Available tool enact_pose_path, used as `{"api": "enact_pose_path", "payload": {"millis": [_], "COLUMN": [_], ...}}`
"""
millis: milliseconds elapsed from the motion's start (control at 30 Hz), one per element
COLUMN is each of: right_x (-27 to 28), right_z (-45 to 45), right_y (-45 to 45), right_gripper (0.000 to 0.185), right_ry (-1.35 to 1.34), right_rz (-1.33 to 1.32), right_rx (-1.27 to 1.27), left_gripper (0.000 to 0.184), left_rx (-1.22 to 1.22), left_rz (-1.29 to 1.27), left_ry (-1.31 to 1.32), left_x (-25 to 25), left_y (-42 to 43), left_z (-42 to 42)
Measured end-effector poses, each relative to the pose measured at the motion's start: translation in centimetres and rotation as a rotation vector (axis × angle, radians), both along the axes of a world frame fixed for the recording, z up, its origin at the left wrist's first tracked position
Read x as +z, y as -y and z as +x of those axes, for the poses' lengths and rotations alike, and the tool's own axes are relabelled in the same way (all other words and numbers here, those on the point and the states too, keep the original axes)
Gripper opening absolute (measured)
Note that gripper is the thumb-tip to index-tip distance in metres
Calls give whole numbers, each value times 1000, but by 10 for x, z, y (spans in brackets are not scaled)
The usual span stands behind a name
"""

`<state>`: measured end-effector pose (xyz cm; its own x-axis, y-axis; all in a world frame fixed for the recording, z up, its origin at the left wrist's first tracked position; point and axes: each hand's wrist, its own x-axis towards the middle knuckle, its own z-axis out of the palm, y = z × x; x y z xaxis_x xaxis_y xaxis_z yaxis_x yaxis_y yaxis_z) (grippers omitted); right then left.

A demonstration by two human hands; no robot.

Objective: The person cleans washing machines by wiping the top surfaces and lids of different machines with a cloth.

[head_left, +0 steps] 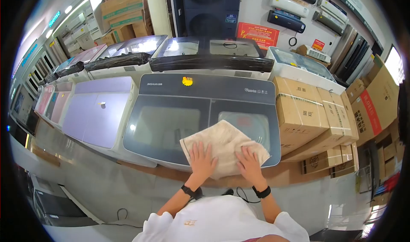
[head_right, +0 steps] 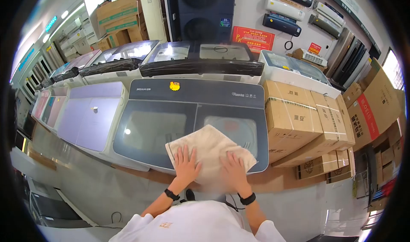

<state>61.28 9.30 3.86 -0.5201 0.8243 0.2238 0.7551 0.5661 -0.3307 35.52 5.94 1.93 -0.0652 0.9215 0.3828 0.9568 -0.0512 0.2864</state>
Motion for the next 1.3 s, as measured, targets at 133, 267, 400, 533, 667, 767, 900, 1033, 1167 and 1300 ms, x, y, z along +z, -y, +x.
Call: {"api": "enact_pose_path", "payload": {"millis": [133,267,400,533,667,767,900,1033,1167,1300], "right_x": [-13,-17,-11,2,-7,0,0,20,14,4], "right_z": [-30,-74,-75,-82,-119,-167,-221,-223,-176,-148], "right_y": [-29,-20,6,7,-14,-19,-6,24,24,-30], "right_gripper": [55,57,57,63,71,65,68,67,66,67], "right_ry": [28,108,114,116,157,149,169,188,348,333], "right_rz": [161,260,131,92,171,113,145,10,-21,-27], "right_rx": [-120,-105,31,47,75,139,176,243,175,82], "left_gripper": [77,75,72,73,69,70,69,70,72,76], "left_rx": [58,70,24,92,280,398,467,447,413,297], "left_rz": [14,25,26,8,-4,6,22,-11,-24,-80], "left_ry": [9,9,11,64,68,81,79,119,117,175], "left_x": [0,-3,-5,0,1,1,-4,-2,5,9], "left_y": [-34,-39,-3,23,19,10,18,39,42,4], "left_z": [5,9,-7,-34,-74,-115,-153,-158,-153,-137]}}
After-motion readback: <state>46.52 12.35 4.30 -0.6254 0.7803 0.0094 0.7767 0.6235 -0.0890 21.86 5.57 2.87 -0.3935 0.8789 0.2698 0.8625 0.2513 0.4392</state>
